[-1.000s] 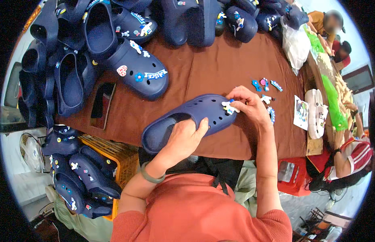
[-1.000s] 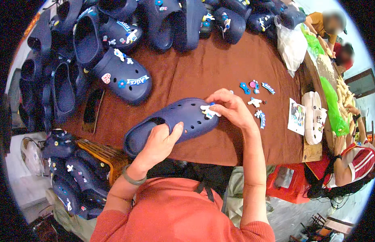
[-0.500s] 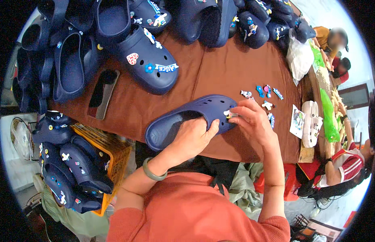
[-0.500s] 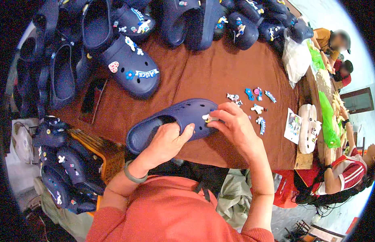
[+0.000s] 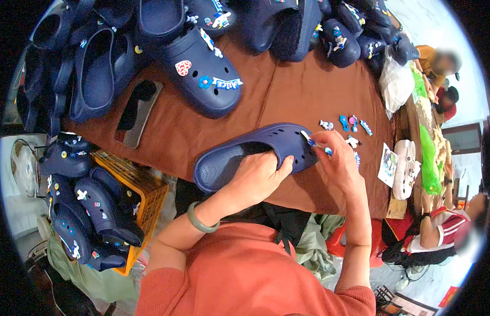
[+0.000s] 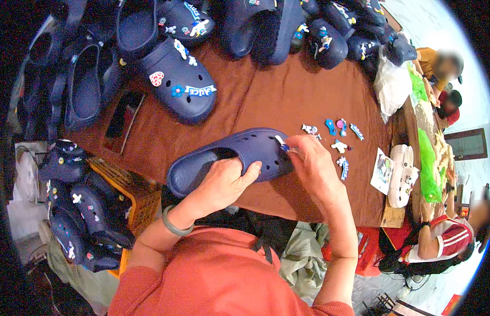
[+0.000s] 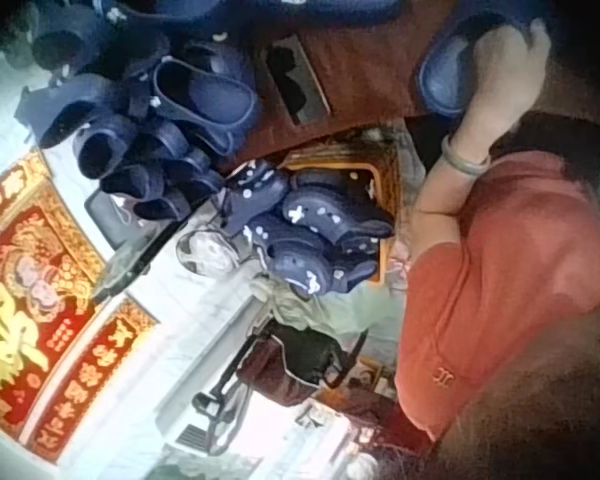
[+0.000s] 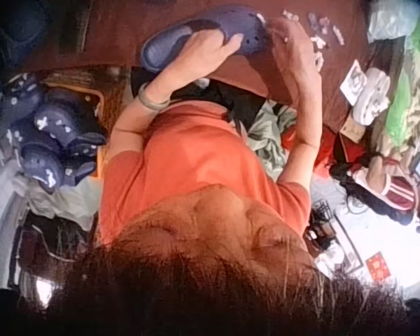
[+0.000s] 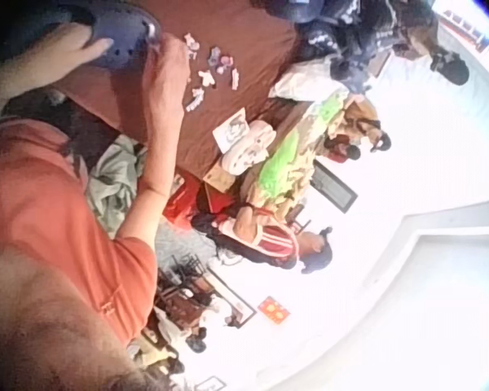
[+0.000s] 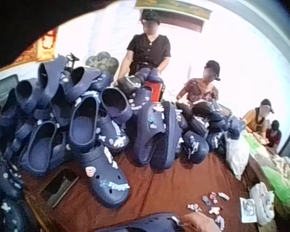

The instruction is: Attaching small decorative charms into the holes of rubber clogs.

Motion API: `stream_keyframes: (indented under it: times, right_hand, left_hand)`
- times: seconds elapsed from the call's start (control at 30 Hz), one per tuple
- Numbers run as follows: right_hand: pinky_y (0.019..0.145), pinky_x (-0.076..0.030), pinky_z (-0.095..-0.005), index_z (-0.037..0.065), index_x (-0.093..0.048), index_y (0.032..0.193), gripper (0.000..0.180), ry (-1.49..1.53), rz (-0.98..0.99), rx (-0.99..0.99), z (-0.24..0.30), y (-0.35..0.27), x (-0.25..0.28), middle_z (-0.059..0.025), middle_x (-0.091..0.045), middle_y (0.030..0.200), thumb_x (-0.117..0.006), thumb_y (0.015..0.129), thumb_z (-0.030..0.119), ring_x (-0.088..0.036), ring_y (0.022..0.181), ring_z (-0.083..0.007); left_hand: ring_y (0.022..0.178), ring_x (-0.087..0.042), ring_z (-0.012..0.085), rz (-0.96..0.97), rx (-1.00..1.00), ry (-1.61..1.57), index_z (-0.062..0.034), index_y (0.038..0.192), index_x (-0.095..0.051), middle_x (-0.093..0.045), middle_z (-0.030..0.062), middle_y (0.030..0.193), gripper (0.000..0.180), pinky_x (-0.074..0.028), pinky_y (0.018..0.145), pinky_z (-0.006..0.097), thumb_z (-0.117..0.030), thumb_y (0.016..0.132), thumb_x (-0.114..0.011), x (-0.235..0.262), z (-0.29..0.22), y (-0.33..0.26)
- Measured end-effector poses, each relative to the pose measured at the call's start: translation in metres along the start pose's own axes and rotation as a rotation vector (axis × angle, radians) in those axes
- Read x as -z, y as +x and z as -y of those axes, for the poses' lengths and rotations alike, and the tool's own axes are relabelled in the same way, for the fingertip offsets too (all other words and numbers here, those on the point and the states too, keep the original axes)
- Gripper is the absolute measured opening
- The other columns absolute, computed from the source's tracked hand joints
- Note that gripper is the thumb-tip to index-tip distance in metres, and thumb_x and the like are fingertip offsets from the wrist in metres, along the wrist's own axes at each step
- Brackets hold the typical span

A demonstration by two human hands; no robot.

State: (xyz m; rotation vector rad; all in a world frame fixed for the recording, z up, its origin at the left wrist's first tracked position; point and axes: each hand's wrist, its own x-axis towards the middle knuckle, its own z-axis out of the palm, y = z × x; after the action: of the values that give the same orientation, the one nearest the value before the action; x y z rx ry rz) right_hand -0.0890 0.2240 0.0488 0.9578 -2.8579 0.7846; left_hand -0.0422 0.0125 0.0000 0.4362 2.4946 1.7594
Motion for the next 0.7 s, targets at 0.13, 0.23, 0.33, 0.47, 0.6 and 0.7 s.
stream_keyframes:
  times: [0.13,0.23,0.33,0.47,0.6,0.7]
  right_hand:
    - [0.081,-0.050,-0.0334,0.000,-0.063,0.101,0.022,0.189,-0.069,-0.243,-0.025,-0.001,-0.003,-0.0127,-0.066,0.099,-0.066,0.080,-0.003,-0.064,0.092,-0.0249]
    - [0.079,-0.051,-0.0314,0.001,-0.068,0.098,0.019,0.290,-0.084,-0.297,-0.039,-0.002,-0.003,-0.0112,-0.068,0.095,-0.068,0.079,-0.001,-0.064,0.089,-0.0204]
    - [0.079,-0.051,-0.0313,0.001,-0.069,0.096,0.018,0.310,-0.044,-0.288,-0.037,-0.002,-0.005,-0.0116,-0.067,0.094,-0.069,0.079,0.000,-0.065,0.089,-0.0214]
    - [0.078,-0.052,-0.0327,0.001,-0.070,0.095,0.017,0.126,-0.100,-0.219,-0.015,0.001,-0.007,-0.0130,-0.066,0.095,-0.070,0.078,0.001,-0.065,0.089,-0.0252]
    - [0.074,-0.052,-0.0370,0.001,-0.068,0.098,0.020,-0.038,-0.121,-0.062,-0.011,-0.005,-0.010,-0.0146,-0.064,0.097,-0.069,0.078,0.002,-0.063,0.087,-0.0305]
    - [0.073,-0.052,-0.0394,0.003,-0.065,0.102,0.024,-0.223,-0.106,0.014,-0.002,-0.006,-0.012,-0.0139,-0.062,0.098,-0.068,0.079,0.002,-0.060,0.088,-0.0317]
  left_hand:
    - [0.065,-0.060,0.0415,-0.017,-0.012,-0.025,0.0011,0.081,-0.058,-0.059,0.0236,0.066,0.038,-0.047,0.060,0.051,-0.031,0.096,-0.047,-0.001,0.000,0.001]
    - [0.065,-0.060,0.0416,-0.016,-0.024,0.001,0.0018,0.079,-0.058,-0.059,0.0241,0.065,0.038,-0.048,0.060,0.051,-0.031,0.096,-0.047,-0.004,0.006,0.001]
    - [0.065,-0.060,0.0416,0.013,0.009,0.008,0.0022,0.078,-0.058,-0.059,0.0243,0.065,0.038,-0.048,0.060,0.051,-0.030,0.096,-0.048,-0.001,0.004,0.001]
    - [0.064,-0.060,0.0415,0.022,0.017,0.000,0.0024,0.076,-0.057,-0.059,0.0244,0.065,0.039,-0.048,0.060,0.051,-0.030,0.095,-0.048,0.001,0.000,0.002]
    - [0.064,-0.060,0.0414,-0.016,-0.009,-0.010,0.0024,0.076,-0.057,-0.058,0.0244,0.064,0.038,-0.048,0.060,0.050,-0.030,0.095,-0.049,-0.002,0.000,0.002]
    - [0.064,-0.060,0.0414,-0.019,-0.008,-0.007,0.0020,0.077,-0.057,-0.059,0.0242,0.065,0.038,-0.048,0.060,0.050,-0.030,0.095,-0.048,-0.003,0.003,0.002]
